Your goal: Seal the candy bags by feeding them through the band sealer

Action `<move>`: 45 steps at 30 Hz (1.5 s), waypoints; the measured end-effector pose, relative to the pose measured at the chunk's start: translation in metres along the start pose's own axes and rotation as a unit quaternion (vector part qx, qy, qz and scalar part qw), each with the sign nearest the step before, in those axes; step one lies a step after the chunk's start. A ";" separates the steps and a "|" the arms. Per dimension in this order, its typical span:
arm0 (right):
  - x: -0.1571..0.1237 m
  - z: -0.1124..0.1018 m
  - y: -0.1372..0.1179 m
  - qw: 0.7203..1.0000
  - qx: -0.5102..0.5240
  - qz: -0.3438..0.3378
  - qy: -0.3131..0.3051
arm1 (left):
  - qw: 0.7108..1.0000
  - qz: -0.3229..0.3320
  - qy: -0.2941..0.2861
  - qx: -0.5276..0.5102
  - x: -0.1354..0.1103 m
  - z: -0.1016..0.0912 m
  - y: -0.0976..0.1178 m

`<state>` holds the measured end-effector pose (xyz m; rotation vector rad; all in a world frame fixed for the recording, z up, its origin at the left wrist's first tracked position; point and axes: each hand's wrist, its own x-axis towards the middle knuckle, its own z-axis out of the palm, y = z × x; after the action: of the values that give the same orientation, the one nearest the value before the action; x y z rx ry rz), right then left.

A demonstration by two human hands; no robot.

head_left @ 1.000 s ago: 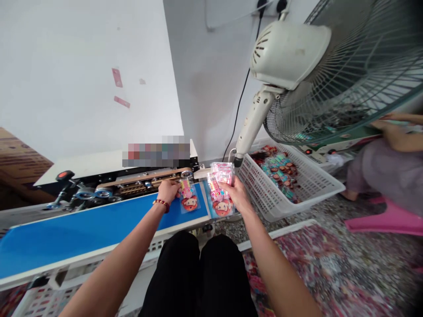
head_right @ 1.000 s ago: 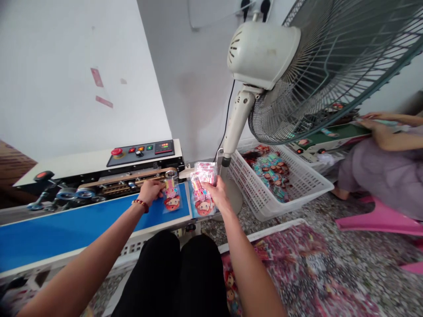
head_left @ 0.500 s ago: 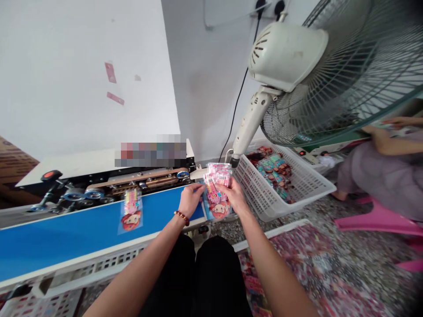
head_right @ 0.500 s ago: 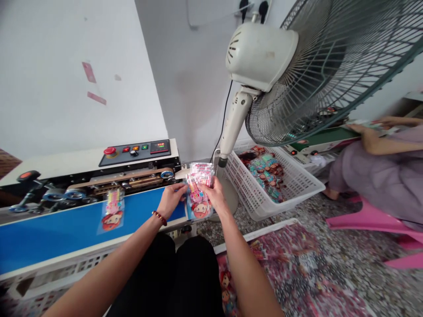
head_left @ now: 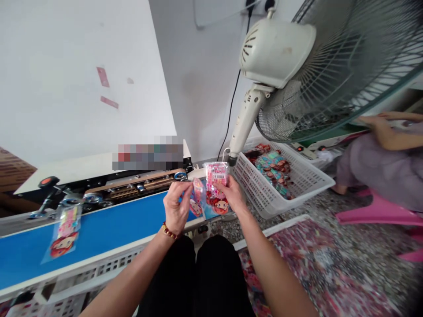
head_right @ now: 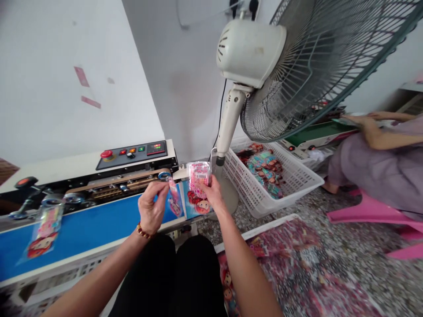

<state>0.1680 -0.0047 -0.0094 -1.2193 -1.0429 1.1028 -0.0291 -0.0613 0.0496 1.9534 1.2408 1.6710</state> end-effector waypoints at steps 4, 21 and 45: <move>-0.002 0.000 -0.002 1.000 0.008 0.003 0.003 | 0.981 -0.173 0.032 -0.077 0.009 0.009 -0.015; -0.003 0.001 0.000 1.000 0.025 0.000 0.008 | 0.846 -0.518 -0.126 0.030 0.047 0.011 -0.086; 0.003 0.016 0.007 1.000 -0.010 -0.003 -0.008 | 0.945 -0.283 -0.140 0.082 0.004 0.024 -0.037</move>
<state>0.1520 0.0007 -0.0156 -1.2244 -1.0713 1.1018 -0.0227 -0.0295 0.0196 1.6195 1.6574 1.0003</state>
